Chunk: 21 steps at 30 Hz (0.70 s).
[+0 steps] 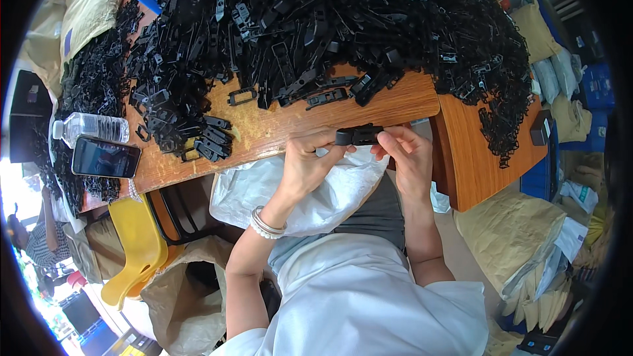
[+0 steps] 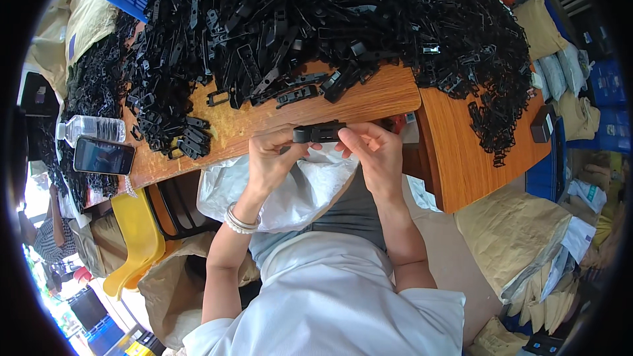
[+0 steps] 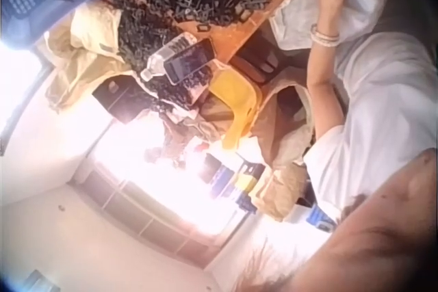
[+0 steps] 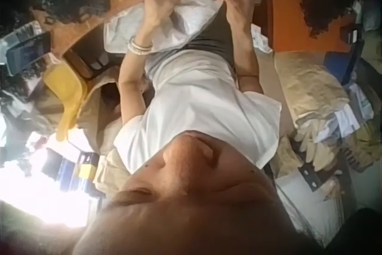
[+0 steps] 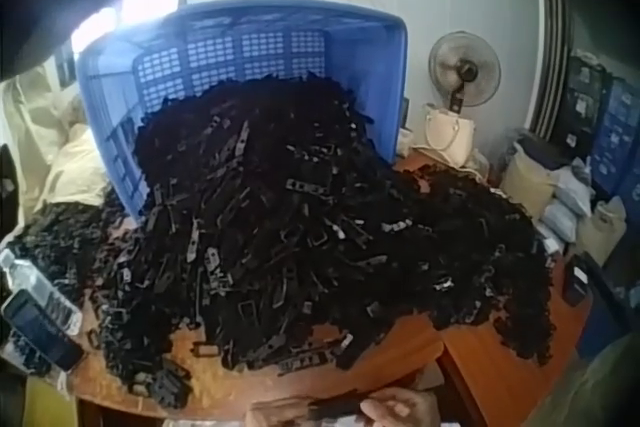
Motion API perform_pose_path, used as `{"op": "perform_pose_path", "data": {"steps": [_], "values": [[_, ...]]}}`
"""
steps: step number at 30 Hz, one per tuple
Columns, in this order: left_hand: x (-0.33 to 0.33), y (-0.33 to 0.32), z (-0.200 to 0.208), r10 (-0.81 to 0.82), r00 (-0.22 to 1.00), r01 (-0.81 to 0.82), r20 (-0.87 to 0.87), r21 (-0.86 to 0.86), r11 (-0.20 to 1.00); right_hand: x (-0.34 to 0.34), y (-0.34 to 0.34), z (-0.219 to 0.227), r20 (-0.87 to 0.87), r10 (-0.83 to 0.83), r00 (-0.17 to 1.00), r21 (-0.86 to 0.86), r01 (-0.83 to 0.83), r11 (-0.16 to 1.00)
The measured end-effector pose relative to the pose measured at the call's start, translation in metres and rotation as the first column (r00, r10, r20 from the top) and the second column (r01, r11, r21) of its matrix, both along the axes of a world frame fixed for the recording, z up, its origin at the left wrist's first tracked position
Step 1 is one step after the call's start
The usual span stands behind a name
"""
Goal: Assembling small black plastic components by snapping them together manually.
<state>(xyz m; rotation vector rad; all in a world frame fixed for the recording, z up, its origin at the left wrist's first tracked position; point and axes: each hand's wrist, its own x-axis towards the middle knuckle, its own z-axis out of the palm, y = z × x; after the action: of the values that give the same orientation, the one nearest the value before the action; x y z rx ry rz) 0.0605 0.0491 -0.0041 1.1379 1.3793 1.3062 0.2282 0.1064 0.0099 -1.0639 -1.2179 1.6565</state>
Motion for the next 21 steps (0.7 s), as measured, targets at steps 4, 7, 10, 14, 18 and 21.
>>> {"op": "perform_pose_path", "data": {"steps": [4, 7, 10, 14, 18, 21], "values": [[0.000, -0.002, 0.018, -0.055, 0.987, 0.080, 0.149, -0.163, 0.983, -0.003, -0.006, 0.001, 0.088, 0.002, 0.996, 0.150, -0.015, 0.989], [0.001, 0.001, 0.023, -0.024, 0.983, 0.074, 0.183, -0.273, 0.959, -0.003, -0.005, 0.000, 0.224, 0.131, 0.966, 0.272, -0.191, 0.943], [0.004, -0.005, 0.021, -0.002, 0.977, 0.018, 0.211, -0.073, 0.997, -0.012, -0.007, 0.009, 0.095, 0.108, 0.990, 0.177, -0.124, 0.976], [0.005, -0.010, 0.024, -0.031, 0.952, 0.016, 0.303, 0.053, 0.998, -0.012, -0.011, 0.011, -0.013, 0.210, 0.978, 0.123, -0.207, 0.971], [-0.003, -0.015, 0.028, -0.053, 0.936, 0.079, 0.347, -0.061, 0.995, -0.016, -0.013, 0.010, -0.001, 0.250, 0.968, 0.193, -0.245, 0.950], [-0.019, -0.016, 0.030, -0.110, 0.979, 0.131, 0.172, -0.117, 0.984, -0.017, -0.013, 0.001, -0.004, 0.158, 0.987, 0.089, -0.157, 0.984]]}}
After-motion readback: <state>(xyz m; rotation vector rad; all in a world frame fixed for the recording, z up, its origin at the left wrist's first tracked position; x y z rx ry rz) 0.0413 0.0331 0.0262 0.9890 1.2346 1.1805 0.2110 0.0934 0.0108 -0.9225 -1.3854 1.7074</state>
